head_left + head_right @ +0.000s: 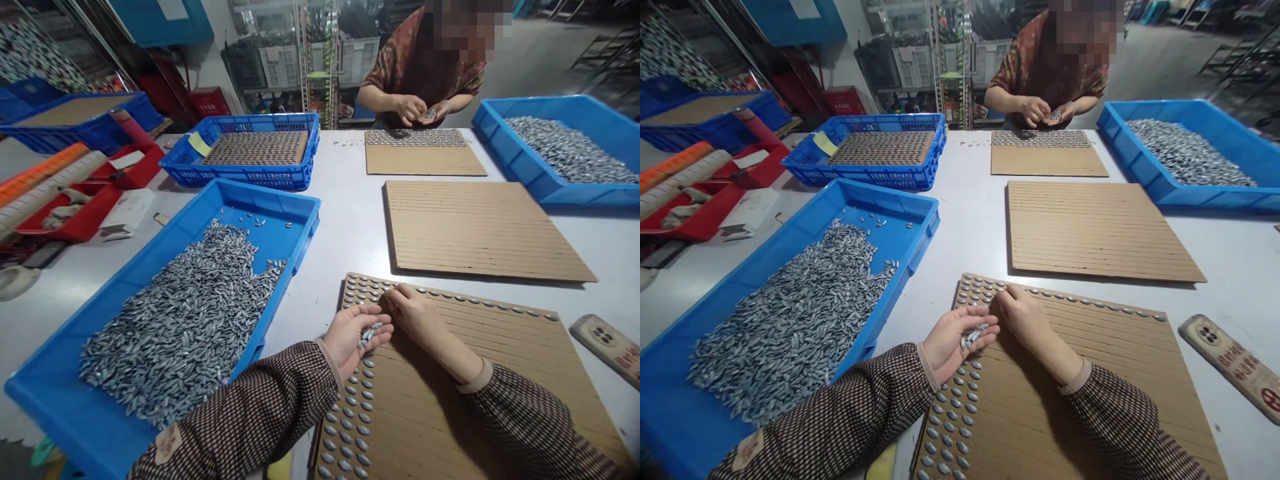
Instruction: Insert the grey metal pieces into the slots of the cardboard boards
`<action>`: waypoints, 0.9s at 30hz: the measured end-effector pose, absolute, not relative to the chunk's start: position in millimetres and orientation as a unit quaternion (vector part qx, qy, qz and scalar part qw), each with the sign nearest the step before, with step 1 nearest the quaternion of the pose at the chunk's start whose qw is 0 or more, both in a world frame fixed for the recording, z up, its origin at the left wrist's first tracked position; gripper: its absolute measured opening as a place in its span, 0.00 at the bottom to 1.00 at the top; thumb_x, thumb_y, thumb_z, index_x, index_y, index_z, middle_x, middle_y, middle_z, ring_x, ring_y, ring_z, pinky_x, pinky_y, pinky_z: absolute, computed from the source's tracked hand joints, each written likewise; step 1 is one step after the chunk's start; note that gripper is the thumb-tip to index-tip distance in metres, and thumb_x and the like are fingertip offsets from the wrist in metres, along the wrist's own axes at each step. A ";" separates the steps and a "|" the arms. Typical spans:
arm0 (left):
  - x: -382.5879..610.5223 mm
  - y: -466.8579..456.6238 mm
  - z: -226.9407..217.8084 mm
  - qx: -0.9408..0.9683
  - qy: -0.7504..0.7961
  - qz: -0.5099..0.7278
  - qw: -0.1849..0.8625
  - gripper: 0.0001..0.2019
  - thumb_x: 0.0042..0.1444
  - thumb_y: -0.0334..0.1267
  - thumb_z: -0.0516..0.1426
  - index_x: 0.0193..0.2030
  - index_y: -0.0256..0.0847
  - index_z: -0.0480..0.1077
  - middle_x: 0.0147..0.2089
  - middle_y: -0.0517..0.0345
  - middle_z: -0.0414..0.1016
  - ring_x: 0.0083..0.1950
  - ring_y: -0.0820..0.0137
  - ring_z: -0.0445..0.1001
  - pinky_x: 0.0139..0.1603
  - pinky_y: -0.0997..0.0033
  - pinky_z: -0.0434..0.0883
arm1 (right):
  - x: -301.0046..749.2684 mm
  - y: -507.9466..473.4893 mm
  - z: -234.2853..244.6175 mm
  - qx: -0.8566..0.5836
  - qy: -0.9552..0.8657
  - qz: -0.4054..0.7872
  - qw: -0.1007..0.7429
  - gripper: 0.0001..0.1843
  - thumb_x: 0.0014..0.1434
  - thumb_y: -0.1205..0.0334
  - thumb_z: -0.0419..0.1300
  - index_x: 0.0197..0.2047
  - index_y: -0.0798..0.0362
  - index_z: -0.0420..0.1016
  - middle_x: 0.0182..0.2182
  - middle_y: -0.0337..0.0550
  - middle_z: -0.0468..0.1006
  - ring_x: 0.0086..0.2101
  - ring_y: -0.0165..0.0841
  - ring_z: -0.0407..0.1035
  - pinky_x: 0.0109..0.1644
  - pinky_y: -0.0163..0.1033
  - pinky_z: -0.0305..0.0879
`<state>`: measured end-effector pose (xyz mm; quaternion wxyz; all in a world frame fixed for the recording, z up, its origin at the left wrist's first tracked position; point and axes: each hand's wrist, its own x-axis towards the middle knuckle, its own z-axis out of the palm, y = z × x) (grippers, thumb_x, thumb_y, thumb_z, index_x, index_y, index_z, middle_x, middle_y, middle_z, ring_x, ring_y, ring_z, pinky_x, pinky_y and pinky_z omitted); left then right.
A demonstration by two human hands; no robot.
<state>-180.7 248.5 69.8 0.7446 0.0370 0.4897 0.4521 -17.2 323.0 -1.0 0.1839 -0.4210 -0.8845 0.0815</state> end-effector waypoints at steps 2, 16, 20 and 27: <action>-181.5 249.8 67.6 0.020 0.482 0.462 0.744 0.09 0.54 0.27 0.56 0.43 0.33 0.67 0.42 0.41 0.77 0.39 0.65 0.79 0.45 0.65 0.75 | -16.2 320.1 4.7 -0.420 -0.873 0.109 0.222 0.12 0.66 0.65 0.49 0.38 0.55 0.73 0.34 0.46 0.71 0.29 0.30 0.64 0.33 0.34 0.61; -178.6 247.9 67.8 -0.027 0.453 0.473 0.755 0.08 0.54 0.35 0.58 0.40 0.34 0.72 0.33 0.55 0.73 0.32 0.73 0.73 0.36 0.72 0.73 | -22.1 275.4 36.1 -0.324 -0.873 0.215 0.294 0.09 0.64 0.67 0.53 0.43 0.50 0.74 0.38 0.47 0.75 0.38 0.36 0.68 0.38 0.41 0.68; -186.2 254.0 77.8 -0.029 0.463 0.458 0.759 0.07 0.55 0.33 0.57 0.40 0.33 0.71 0.33 0.52 0.74 0.32 0.71 0.75 0.37 0.70 0.75 | -9.4 279.5 37.2 -0.335 -0.853 0.234 0.324 0.07 0.64 0.67 0.53 0.43 0.50 0.71 0.34 0.44 0.76 0.35 0.34 0.69 0.37 0.40 0.68; -210.6 273.2 82.6 -0.025 0.469 0.537 0.701 0.05 0.57 0.30 0.53 0.37 0.32 0.69 0.32 0.49 0.75 0.32 0.70 0.77 0.35 0.73 0.76 | 14.0 309.9 11.5 -0.401 -0.842 0.154 0.325 0.09 0.64 0.65 0.52 0.39 0.52 0.74 0.32 0.44 0.77 0.32 0.34 0.70 0.37 0.39 0.66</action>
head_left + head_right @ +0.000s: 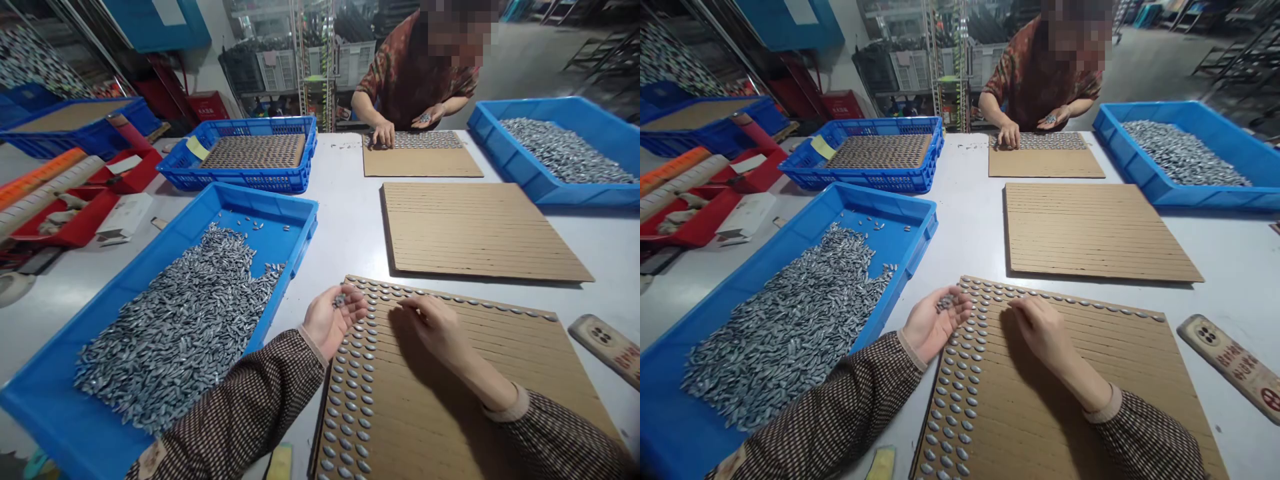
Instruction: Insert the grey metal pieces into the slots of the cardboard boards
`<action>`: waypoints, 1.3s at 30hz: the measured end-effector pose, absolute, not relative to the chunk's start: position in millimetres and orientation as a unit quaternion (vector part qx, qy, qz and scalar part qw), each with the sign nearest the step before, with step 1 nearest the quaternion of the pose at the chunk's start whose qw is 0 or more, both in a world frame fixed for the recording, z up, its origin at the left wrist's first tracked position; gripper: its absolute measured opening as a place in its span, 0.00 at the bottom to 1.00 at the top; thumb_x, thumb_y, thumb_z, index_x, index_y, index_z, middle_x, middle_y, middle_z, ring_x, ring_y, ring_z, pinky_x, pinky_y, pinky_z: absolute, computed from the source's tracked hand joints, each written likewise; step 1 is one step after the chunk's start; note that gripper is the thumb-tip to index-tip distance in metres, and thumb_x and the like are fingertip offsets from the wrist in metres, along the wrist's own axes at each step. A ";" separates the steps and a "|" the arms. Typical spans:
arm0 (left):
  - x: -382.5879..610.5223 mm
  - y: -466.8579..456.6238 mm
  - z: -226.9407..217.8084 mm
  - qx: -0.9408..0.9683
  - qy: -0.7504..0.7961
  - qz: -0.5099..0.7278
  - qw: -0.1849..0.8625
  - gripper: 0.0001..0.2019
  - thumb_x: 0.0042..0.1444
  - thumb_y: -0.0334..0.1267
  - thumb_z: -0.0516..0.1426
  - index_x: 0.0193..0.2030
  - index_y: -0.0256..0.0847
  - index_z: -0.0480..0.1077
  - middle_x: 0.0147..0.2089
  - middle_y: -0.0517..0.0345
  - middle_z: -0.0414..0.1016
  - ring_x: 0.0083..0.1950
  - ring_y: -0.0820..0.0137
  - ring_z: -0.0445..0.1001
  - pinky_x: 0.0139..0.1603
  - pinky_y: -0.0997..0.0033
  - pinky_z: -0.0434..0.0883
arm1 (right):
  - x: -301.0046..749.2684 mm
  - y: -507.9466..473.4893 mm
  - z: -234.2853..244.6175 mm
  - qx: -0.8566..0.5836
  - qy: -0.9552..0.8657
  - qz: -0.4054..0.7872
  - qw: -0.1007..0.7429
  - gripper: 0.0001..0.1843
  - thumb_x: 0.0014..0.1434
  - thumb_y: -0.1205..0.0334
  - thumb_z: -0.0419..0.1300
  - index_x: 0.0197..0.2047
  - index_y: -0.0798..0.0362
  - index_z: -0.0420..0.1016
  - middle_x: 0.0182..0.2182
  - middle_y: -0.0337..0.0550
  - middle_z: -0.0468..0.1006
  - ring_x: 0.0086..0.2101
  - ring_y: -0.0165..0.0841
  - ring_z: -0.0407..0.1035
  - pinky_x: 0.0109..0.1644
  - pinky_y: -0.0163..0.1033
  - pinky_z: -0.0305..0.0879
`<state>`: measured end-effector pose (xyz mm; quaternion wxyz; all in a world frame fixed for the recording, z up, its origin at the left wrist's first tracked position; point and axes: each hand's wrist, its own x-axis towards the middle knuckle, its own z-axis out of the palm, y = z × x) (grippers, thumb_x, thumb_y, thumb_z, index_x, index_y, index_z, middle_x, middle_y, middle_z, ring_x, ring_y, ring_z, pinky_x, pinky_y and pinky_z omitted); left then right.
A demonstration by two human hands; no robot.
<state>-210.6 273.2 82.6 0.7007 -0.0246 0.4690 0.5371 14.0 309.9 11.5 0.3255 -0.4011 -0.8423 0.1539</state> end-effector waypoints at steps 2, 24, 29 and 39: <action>-207.8 270.7 76.5 -0.019 0.479 0.514 0.711 0.05 0.56 0.30 0.53 0.37 0.32 0.69 0.29 0.52 0.73 0.28 0.72 0.75 0.31 0.74 0.74 | 12.5 313.2 2.0 -0.399 -0.851 0.135 0.313 0.11 0.65 0.65 0.51 0.40 0.52 0.75 0.33 0.46 0.78 0.34 0.34 0.70 0.38 0.40 0.67; -188.1 250.1 64.8 0.132 0.474 0.433 0.755 0.05 0.57 0.29 0.57 0.41 0.32 0.69 0.30 0.52 0.75 0.27 0.76 0.74 0.31 0.78 0.71 | -0.2 299.4 33.4 -0.417 -0.806 0.287 0.306 0.12 0.64 0.59 0.54 0.45 0.52 0.75 0.37 0.47 0.76 0.30 0.31 0.69 0.30 0.36 0.66; -187.2 246.7 60.3 0.146 0.468 0.447 0.748 0.12 0.51 0.37 0.64 0.36 0.35 0.66 0.28 0.54 0.75 0.26 0.76 0.73 0.27 0.78 0.69 | -15.4 283.8 53.5 -0.401 -0.705 0.501 0.301 0.13 0.62 0.54 0.58 0.45 0.50 0.77 0.39 0.45 0.79 0.37 0.33 0.72 0.35 0.37 0.69; -181.3 242.1 57.4 0.142 0.448 0.462 0.752 0.19 0.43 0.42 0.68 0.35 0.37 0.64 0.26 0.59 0.73 0.24 0.78 0.70 0.23 0.82 0.63 | -27.5 268.4 45.0 -0.435 -0.513 0.633 0.383 0.13 0.55 0.52 0.66 0.35 0.53 0.75 0.28 0.40 0.77 0.29 0.29 0.70 0.33 0.35 0.68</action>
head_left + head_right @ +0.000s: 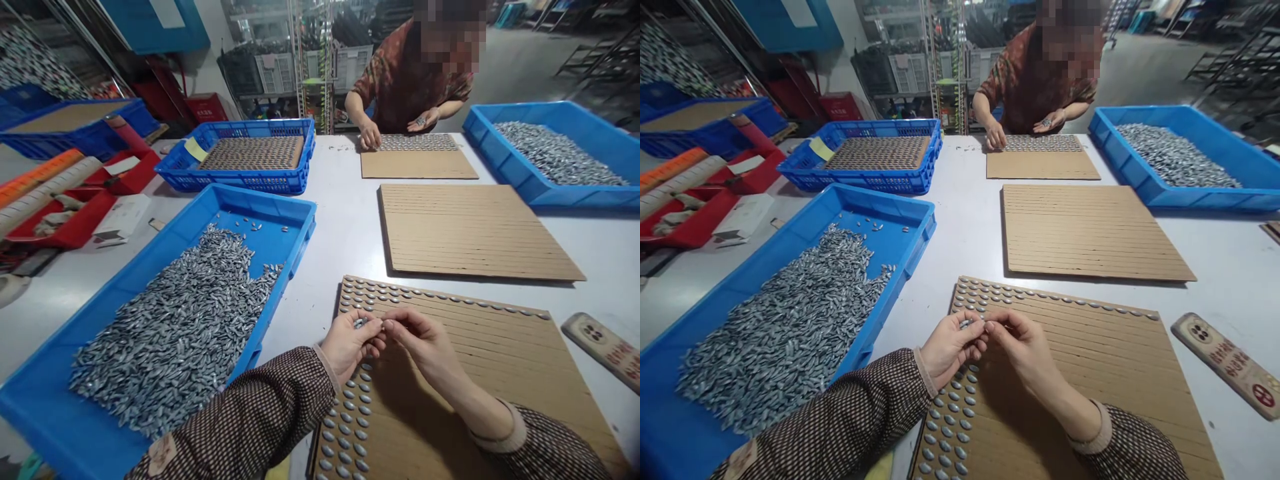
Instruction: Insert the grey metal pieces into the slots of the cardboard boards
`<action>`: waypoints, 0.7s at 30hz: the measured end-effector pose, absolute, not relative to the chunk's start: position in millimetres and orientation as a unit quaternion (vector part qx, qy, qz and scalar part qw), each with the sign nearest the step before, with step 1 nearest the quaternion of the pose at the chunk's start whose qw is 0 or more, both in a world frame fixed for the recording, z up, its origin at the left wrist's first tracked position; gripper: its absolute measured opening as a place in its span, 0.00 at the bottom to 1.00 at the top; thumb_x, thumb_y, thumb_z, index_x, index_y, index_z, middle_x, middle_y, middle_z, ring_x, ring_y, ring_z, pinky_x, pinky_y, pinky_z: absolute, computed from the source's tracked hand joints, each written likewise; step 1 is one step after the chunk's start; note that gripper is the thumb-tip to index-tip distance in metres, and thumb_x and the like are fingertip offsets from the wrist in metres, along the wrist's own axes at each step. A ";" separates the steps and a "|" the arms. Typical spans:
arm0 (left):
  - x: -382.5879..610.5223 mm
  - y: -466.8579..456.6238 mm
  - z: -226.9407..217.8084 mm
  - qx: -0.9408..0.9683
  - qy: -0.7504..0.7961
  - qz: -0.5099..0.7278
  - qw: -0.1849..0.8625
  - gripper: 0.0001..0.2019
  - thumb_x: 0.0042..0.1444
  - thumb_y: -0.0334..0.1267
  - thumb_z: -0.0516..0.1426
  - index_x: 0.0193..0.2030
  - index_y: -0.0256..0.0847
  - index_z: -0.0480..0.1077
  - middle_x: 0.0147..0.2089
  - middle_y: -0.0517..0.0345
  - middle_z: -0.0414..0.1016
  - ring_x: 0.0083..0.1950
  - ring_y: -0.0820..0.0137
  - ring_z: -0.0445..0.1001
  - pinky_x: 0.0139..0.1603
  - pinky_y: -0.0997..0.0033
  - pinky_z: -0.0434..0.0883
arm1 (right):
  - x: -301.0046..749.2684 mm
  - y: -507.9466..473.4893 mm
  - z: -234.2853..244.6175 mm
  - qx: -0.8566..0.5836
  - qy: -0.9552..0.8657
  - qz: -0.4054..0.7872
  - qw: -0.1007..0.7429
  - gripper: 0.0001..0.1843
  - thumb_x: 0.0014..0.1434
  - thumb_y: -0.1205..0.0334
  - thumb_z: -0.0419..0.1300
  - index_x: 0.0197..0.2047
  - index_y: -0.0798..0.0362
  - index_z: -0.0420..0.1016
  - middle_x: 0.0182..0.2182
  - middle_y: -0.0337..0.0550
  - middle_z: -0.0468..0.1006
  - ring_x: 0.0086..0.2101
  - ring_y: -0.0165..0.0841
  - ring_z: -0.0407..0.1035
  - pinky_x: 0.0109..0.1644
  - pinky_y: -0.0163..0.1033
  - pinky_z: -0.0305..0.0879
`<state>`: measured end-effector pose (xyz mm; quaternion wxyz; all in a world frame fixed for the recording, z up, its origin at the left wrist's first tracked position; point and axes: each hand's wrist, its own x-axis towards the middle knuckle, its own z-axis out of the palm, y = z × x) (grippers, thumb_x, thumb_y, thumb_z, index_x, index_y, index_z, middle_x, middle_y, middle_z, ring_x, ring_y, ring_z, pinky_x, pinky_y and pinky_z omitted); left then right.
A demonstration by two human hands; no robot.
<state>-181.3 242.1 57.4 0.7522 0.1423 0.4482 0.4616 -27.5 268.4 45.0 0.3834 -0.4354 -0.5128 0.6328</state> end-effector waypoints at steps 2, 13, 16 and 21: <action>-180.2 240.9 57.5 0.136 0.446 0.461 0.755 0.19 0.44 0.42 0.68 0.34 0.36 0.64 0.27 0.59 0.73 0.25 0.78 0.70 0.24 0.82 0.63 | -28.4 265.7 42.7 -0.439 -0.528 0.605 0.403 0.11 0.56 0.54 0.65 0.36 0.52 0.73 0.29 0.40 0.76 0.30 0.30 0.70 0.34 0.35 0.69; -175.4 237.0 60.8 0.119 0.461 0.479 0.737 0.11 0.51 0.39 0.64 0.34 0.32 0.71 0.38 0.51 0.73 0.39 0.71 0.74 0.40 0.71 0.75 | -15.0 258.8 29.3 -0.372 -0.799 0.299 0.365 0.13 0.64 0.66 0.54 0.51 0.48 0.73 0.42 0.47 0.77 0.41 0.35 0.72 0.43 0.40 0.72; -175.3 237.8 66.4 0.118 0.458 0.446 0.760 0.11 0.56 0.38 0.60 0.40 0.31 0.73 0.41 0.48 0.74 0.39 0.72 0.75 0.42 0.72 0.74 | -4.5 265.1 26.2 -0.381 -0.804 0.279 0.361 0.12 0.64 0.67 0.54 0.49 0.49 0.74 0.40 0.46 0.77 0.39 0.34 0.72 0.40 0.39 0.72; -175.1 241.0 70.8 0.069 0.486 0.427 0.759 0.11 0.60 0.33 0.52 0.45 0.29 0.68 0.38 0.44 0.75 0.33 0.70 0.77 0.42 0.67 0.74 | 23.7 295.0 11.0 -0.420 -0.823 0.151 0.353 0.08 0.63 0.65 0.56 0.43 0.51 0.75 0.36 0.45 0.78 0.35 0.34 0.72 0.38 0.39 0.70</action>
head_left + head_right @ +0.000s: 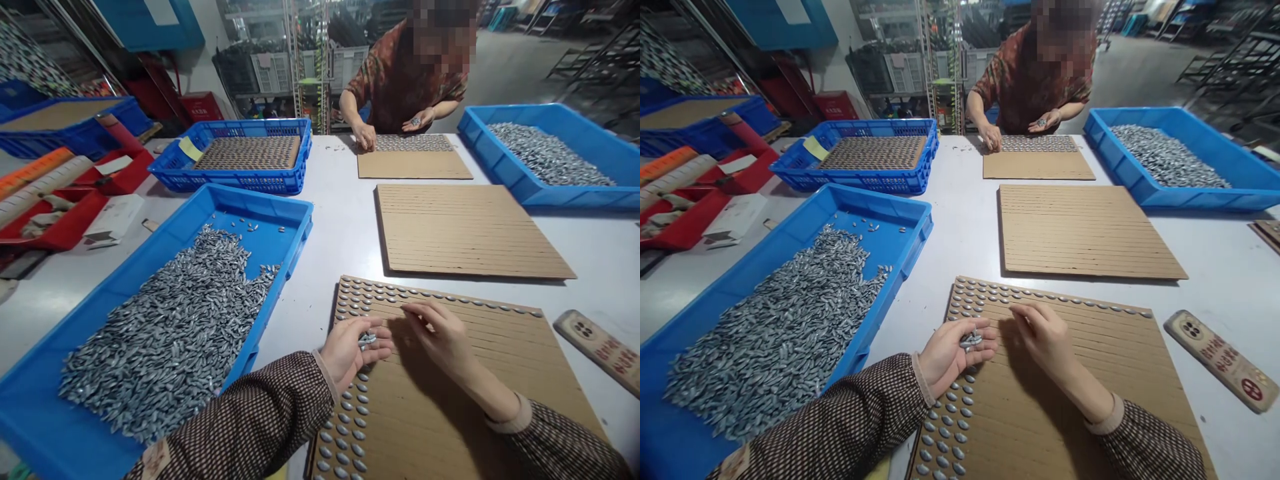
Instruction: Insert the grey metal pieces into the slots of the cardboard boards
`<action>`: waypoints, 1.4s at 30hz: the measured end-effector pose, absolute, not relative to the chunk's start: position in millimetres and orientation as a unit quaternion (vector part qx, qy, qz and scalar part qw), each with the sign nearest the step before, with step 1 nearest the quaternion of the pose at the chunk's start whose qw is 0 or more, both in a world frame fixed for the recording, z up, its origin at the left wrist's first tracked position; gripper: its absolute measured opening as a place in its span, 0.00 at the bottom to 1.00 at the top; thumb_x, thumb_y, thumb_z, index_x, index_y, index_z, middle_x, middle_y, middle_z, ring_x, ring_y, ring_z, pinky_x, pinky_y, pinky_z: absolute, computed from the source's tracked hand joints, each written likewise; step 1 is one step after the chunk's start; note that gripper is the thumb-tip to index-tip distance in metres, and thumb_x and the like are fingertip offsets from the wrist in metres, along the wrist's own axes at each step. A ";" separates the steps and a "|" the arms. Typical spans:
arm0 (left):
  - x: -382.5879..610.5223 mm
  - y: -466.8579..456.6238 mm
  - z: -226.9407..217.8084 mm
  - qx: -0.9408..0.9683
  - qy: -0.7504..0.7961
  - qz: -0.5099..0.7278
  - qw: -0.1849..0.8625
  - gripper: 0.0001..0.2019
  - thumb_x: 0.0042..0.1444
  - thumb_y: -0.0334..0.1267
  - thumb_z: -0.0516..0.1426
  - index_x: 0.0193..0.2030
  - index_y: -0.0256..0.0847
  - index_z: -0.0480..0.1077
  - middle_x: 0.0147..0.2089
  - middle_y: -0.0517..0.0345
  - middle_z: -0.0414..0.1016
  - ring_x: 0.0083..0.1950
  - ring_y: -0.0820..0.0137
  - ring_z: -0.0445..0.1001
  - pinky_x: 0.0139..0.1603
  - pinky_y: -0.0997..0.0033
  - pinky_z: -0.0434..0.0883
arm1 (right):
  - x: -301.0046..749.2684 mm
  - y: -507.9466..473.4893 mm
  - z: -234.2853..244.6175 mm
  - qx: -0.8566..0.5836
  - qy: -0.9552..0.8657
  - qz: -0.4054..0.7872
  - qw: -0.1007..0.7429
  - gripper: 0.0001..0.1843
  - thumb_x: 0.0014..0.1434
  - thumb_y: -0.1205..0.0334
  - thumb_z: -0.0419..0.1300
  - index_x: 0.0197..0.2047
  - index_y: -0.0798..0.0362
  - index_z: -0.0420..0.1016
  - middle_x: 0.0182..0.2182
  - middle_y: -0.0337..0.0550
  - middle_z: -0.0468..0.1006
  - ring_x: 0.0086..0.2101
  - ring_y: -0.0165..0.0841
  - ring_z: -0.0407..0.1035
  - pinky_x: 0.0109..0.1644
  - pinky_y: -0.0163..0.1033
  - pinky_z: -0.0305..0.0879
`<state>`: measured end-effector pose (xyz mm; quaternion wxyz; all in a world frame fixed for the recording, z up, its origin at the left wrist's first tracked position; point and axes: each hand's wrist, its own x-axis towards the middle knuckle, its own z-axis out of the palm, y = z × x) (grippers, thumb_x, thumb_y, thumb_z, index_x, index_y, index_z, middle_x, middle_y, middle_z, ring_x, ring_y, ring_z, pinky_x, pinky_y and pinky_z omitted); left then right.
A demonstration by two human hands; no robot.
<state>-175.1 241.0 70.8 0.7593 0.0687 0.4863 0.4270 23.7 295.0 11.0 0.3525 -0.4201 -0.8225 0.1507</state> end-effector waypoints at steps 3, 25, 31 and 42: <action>-174.8 242.5 69.1 0.067 0.494 0.427 0.754 0.10 0.58 0.28 0.50 0.46 0.31 0.65 0.38 0.43 0.76 0.33 0.69 0.77 0.41 0.66 0.75 | 34.5 312.6 -2.1 -0.410 -0.852 0.074 0.317 0.08 0.64 0.66 0.54 0.40 0.52 0.76 0.35 0.45 0.78 0.35 0.33 0.71 0.39 0.38 0.69; -178.4 240.4 56.6 0.158 0.506 0.431 0.730 0.18 0.42 0.44 0.68 0.33 0.35 0.68 0.27 0.58 0.73 0.25 0.77 0.70 0.26 0.78 0.66 | 37.3 327.7 -1.6 -0.429 -0.858 0.057 0.275 0.13 0.65 0.62 0.51 0.43 0.52 0.77 0.37 0.47 0.77 0.35 0.35 0.71 0.39 0.40 0.69; -178.6 241.5 57.5 0.138 0.501 0.438 0.733 0.14 0.46 0.40 0.66 0.37 0.34 0.71 0.28 0.57 0.73 0.27 0.77 0.70 0.30 0.77 0.68 | 35.3 328.9 -3.4 -0.408 -0.884 0.026 0.225 0.15 0.66 0.64 0.49 0.44 0.53 0.78 0.40 0.49 0.77 0.38 0.36 0.71 0.40 0.40 0.69; -178.6 241.7 59.5 0.116 0.500 0.447 0.733 0.09 0.50 0.32 0.63 0.36 0.34 0.68 0.33 0.50 0.77 0.31 0.74 0.75 0.36 0.73 0.73 | 28.3 319.4 17.8 -0.404 -0.861 0.133 0.279 0.12 0.65 0.62 0.52 0.46 0.52 0.75 0.39 0.48 0.77 0.35 0.34 0.71 0.38 0.39 0.69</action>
